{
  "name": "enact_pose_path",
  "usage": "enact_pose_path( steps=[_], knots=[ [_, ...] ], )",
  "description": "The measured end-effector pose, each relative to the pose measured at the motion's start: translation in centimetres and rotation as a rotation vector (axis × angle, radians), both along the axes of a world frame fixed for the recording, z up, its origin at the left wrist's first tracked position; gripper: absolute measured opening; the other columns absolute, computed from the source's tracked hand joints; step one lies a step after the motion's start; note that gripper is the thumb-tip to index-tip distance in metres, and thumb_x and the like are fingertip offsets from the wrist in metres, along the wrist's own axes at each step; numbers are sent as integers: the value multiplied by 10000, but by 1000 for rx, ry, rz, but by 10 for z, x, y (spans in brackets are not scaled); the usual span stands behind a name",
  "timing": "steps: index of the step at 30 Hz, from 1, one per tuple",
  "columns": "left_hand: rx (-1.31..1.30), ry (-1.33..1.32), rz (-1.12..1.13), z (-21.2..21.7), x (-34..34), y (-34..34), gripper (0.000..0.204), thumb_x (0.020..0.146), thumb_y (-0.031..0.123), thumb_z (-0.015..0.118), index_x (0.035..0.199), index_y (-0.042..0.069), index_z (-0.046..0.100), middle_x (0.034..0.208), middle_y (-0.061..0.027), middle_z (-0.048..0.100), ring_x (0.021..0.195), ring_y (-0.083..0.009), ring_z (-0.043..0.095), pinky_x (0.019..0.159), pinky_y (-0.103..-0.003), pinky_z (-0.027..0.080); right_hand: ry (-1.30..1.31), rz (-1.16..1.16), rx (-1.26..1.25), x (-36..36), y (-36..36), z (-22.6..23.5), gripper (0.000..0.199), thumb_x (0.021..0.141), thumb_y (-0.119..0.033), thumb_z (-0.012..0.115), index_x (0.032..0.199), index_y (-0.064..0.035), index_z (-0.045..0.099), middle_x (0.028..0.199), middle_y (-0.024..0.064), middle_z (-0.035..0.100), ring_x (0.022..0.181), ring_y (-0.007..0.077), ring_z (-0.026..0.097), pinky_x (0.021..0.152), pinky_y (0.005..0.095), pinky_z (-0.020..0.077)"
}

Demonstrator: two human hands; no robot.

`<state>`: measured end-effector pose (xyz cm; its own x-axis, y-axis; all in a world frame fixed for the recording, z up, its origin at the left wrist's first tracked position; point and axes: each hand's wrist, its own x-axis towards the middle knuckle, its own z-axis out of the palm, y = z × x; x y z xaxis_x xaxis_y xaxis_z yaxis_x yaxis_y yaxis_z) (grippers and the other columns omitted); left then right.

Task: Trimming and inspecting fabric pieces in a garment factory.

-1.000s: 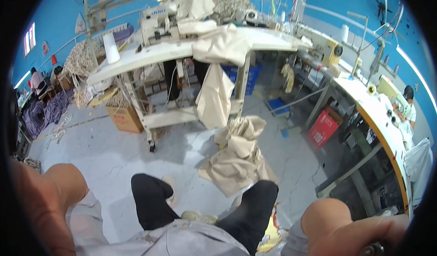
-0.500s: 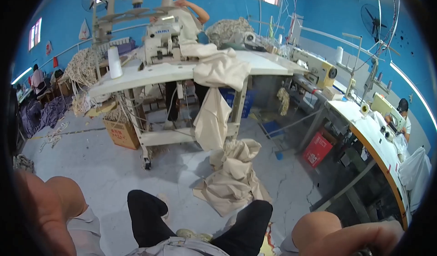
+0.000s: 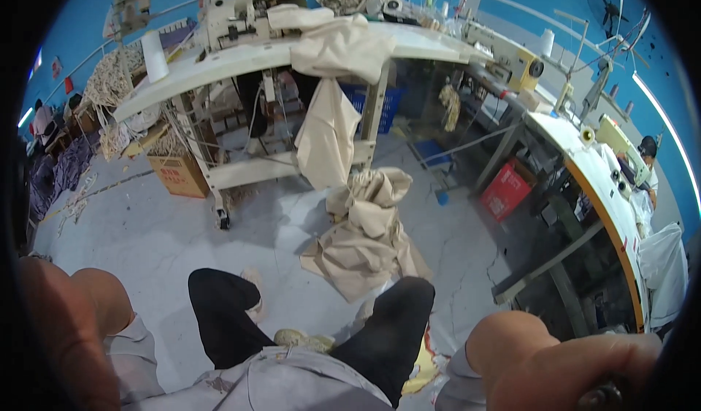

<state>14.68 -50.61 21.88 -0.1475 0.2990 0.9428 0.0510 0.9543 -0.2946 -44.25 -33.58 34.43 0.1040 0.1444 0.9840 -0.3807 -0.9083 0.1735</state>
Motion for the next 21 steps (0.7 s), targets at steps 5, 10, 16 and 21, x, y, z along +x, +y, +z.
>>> enact_pose_path(
  steps=[5,10,16,21],
  knots=[
    [28,-45,24,21,-55,-2,862,641,360,753,1292,37,288,1287,-242,349,1041,-339,500,836,-379,457,-48,-40,58,-17,1,-18,564,671,-471,693,1025,-96,464,912,93,551,635,87,465,537,254,343],
    [43,-81,61,18,-82,6,845,647,352,751,1287,38,296,1282,-241,356,1036,-340,503,835,-380,457,-84,-66,106,-17,-17,-27,583,684,-460,690,1066,-89,453,914,105,547,649,91,473,541,260,353],
    [120,-170,116,21,-48,3,824,655,342,748,1281,39,306,1276,-239,365,1031,-340,505,834,-380,456,-167,-84,230,-18,-55,-41,607,699,-448,686,1115,-80,440,917,119,543,666,95,483,546,267,365],
    [192,-236,152,20,-44,-1,807,661,334,746,1276,40,314,1272,-238,372,1026,-341,508,834,-381,456,-219,-106,345,20,-90,-62,628,711,-438,683,1155,-73,429,919,131,539,680,99,491,550,272,374]
  ],
)
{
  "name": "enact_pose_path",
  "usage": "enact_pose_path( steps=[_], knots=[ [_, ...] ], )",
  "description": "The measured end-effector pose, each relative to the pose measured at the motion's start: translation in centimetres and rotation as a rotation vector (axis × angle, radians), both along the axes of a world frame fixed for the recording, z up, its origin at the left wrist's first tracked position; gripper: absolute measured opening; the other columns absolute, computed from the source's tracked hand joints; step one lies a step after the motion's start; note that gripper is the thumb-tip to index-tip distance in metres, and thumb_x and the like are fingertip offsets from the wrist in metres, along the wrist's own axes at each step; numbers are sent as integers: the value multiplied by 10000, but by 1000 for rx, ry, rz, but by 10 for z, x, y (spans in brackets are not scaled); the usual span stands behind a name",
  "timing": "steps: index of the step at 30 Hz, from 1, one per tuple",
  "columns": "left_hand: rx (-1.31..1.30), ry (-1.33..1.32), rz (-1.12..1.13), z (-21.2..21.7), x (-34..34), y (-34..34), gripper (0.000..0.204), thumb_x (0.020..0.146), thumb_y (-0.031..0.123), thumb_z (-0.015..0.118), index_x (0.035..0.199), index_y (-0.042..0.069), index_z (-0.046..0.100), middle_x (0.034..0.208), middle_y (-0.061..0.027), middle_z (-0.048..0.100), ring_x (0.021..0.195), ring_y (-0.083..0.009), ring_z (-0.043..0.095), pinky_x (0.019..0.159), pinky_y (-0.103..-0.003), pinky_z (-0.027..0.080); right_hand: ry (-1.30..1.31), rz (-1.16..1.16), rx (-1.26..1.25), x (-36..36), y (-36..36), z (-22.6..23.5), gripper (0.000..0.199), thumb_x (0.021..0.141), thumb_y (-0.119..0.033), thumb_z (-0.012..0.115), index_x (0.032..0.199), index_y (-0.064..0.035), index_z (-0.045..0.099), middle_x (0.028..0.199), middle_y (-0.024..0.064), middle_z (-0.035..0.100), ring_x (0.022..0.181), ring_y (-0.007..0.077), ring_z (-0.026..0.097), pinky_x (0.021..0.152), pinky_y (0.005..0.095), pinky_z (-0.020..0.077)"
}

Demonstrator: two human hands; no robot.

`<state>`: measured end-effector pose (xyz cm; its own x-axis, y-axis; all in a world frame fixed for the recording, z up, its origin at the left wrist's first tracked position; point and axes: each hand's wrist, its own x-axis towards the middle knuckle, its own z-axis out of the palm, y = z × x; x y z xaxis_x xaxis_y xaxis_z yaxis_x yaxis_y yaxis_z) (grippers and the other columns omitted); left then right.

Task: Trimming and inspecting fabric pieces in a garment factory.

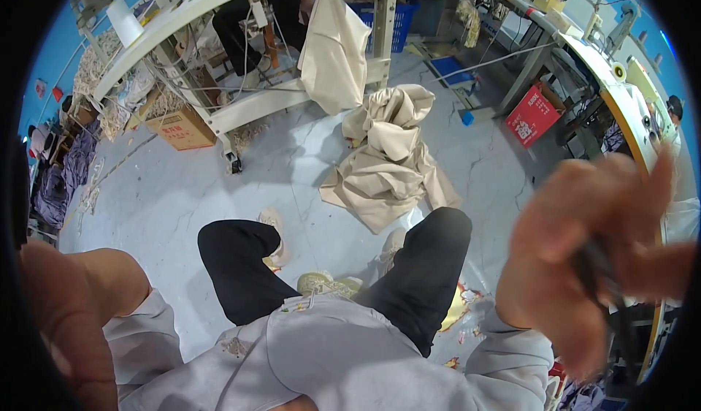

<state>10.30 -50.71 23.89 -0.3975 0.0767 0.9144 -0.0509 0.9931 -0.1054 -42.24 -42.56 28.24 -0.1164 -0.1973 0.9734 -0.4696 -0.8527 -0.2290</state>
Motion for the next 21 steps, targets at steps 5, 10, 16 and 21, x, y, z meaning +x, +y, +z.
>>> enact_pose_path(
  steps=[5,10,16,21],
  knots=[
    [35,-38,102,15,-72,-34,790,667,326,744,1271,41,322,1267,-237,379,1022,-342,510,833,-382,456,-76,10,422,2,-31,-88,398,782,-248,614,1085,-9,516,957,135,578,576,66,437,495,182,361],
    [76,-79,115,12,-206,-52,773,673,318,741,1266,42,331,1262,-236,386,1017,-342,512,833,-382,455,-148,-215,932,-11,-15,-189,200,724,-40,649,921,-19,622,794,11,582,534,40,380,477,180,312],
    [454,-509,200,-83,-229,-102,515,682,103,671,1154,9,486,1177,-192,499,1048,-329,506,871,-381,415,-485,-246,1120,-26,-20,-253,123,781,-81,620,892,-29,631,724,-23,556,546,25,385,487,184,313],
    [1002,-706,467,-185,-189,-125,444,696,110,649,1111,28,514,1094,-150,548,995,-319,525,847,-342,423,-697,-198,1202,-42,-72,-255,148,811,-113,600,883,15,615,786,7,609,718,47,519,647,197,417]
  ],
)
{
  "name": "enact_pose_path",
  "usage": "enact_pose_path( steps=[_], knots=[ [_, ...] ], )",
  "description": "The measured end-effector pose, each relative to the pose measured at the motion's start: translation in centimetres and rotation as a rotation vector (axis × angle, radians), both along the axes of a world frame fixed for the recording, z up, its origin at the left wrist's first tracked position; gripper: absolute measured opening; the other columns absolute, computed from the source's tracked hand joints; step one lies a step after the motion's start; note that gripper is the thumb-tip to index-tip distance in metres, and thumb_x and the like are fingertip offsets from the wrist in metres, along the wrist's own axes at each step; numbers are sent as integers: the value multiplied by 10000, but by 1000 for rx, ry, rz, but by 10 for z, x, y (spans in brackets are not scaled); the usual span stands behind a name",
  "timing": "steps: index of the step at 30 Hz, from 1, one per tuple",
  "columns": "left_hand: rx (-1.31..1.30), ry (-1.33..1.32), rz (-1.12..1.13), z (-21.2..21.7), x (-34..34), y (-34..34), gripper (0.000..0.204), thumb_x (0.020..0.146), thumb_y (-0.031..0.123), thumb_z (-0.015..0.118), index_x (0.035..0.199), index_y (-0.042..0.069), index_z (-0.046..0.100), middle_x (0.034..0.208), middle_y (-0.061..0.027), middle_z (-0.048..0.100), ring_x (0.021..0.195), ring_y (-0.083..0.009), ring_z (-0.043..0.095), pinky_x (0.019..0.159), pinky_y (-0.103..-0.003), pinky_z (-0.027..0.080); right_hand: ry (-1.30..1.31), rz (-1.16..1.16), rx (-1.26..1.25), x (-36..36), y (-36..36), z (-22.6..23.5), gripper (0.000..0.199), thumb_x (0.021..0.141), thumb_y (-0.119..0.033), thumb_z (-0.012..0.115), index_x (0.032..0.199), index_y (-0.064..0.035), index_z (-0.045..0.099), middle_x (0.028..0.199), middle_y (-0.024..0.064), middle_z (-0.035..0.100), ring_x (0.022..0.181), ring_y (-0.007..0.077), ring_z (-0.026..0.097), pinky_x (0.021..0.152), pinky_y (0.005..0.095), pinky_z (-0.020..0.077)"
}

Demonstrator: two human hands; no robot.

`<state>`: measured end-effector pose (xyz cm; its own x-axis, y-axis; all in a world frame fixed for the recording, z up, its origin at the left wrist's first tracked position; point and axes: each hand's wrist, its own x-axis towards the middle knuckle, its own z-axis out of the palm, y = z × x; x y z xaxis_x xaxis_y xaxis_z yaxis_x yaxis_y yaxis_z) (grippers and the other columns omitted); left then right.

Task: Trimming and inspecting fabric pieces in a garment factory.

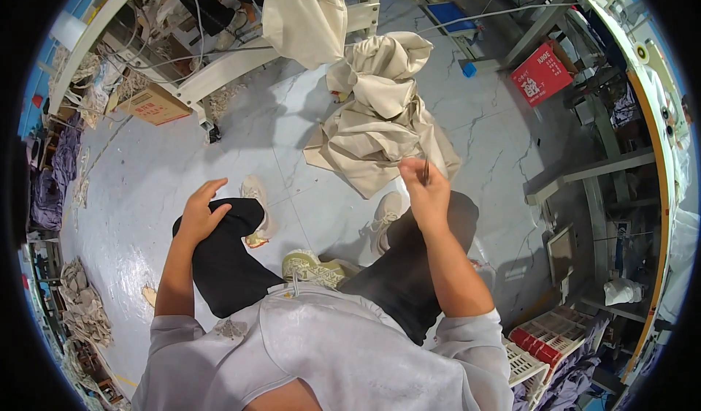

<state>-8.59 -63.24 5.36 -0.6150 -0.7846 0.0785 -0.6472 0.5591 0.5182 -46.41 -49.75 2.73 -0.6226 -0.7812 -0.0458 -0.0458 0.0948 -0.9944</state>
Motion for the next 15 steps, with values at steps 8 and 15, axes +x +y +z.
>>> enact_pose_path(
  steps=[8,15],
  knots=[
    [296,-35,-7,-42,-21,-25,404,705,104,632,1086,18,526,997,-148,588,884,-266,583,775,-326,452,523,11,199,-69,-154,-34,237,737,-233,644,784,-1,638,651,92,619,610,132,574,600,258,448],
    [419,-63,33,-37,-32,-37,422,710,117,641,1104,28,516,987,-144,588,885,-282,573,773,-336,450,568,-117,348,-91,-307,-146,223,687,-218,698,819,-44,658,706,56,627,660,84,548,612,246,435]
  ],
)
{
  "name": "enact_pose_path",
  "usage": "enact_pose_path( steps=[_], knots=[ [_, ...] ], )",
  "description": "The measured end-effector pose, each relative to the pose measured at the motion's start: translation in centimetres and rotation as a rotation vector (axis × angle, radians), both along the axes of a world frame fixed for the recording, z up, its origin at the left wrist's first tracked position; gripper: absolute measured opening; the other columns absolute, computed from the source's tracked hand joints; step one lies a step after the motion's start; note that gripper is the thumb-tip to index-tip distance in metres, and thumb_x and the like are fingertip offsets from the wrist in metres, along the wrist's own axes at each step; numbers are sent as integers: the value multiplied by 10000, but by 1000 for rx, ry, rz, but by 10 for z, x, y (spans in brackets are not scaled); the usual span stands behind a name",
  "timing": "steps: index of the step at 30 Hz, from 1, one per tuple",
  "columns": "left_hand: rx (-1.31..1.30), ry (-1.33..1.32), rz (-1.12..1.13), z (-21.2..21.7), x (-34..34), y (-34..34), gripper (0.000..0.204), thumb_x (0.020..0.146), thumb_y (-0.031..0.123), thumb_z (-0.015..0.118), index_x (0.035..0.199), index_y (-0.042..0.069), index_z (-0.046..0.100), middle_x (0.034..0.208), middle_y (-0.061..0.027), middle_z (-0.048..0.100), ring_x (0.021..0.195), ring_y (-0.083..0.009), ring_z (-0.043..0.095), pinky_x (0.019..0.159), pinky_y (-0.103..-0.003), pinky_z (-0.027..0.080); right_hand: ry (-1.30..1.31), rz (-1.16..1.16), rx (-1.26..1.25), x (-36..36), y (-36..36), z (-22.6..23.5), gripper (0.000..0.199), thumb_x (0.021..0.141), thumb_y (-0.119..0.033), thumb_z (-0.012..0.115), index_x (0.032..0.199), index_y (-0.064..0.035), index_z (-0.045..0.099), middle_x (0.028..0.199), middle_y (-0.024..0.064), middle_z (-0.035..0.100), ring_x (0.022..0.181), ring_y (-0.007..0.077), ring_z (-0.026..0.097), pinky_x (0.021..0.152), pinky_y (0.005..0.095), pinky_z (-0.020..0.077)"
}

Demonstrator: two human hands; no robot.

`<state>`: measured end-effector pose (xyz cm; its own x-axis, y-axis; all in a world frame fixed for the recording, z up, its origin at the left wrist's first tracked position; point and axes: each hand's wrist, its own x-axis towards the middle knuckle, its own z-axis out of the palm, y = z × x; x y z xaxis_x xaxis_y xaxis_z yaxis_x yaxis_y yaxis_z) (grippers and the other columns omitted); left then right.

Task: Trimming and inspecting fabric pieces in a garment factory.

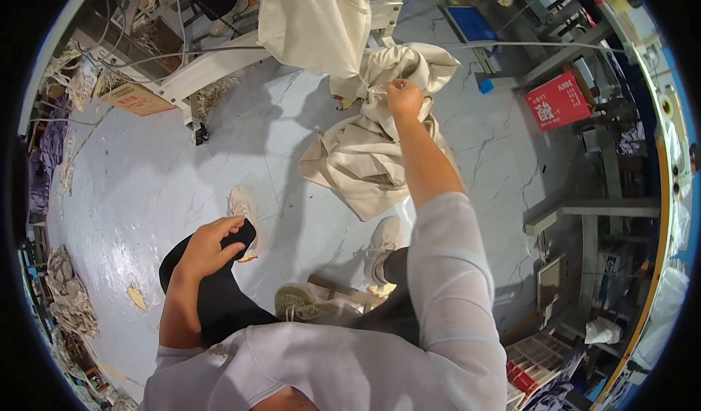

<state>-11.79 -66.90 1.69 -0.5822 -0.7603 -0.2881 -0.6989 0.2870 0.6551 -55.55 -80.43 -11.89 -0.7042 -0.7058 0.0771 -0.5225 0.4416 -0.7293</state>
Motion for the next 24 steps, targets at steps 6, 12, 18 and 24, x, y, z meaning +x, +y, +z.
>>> enact_pose_path(
  steps=[6,12,18,24],
  knots=[
    [63,31,-67,1,-3,-16,471,718,150,643,1149,44,485,1021,-139,570,922,-305,547,786,-341,440,-464,-251,-299,-20,-78,-72,394,608,-283,765,852,-4,632,773,50,633,688,143,559,671,266,435],
    [89,23,-28,7,10,-17,489,716,160,648,1159,46,474,1033,-135,573,928,-299,550,795,-340,440,-710,-230,-500,6,-74,-48,168,693,-98,689,727,-56,531,659,-13,496,582,98,426,553,248,378],
    [82,133,-50,3,6,-13,484,714,157,653,1151,45,480,1032,-136,585,906,-276,565,792,-341,450,-576,-257,-873,-67,-5,4,155,748,-49,592,790,-87,447,701,1,486,566,97,442,486,235,365],
    [113,172,8,-3,22,-4,475,712,141,651,1146,36,489,1015,-138,595,898,-220,575,785,-321,456,-478,7,-974,-75,68,218,76,838,-75,533,883,-90,474,703,-7,481,531,90,447,433,235,343]
  ],
)
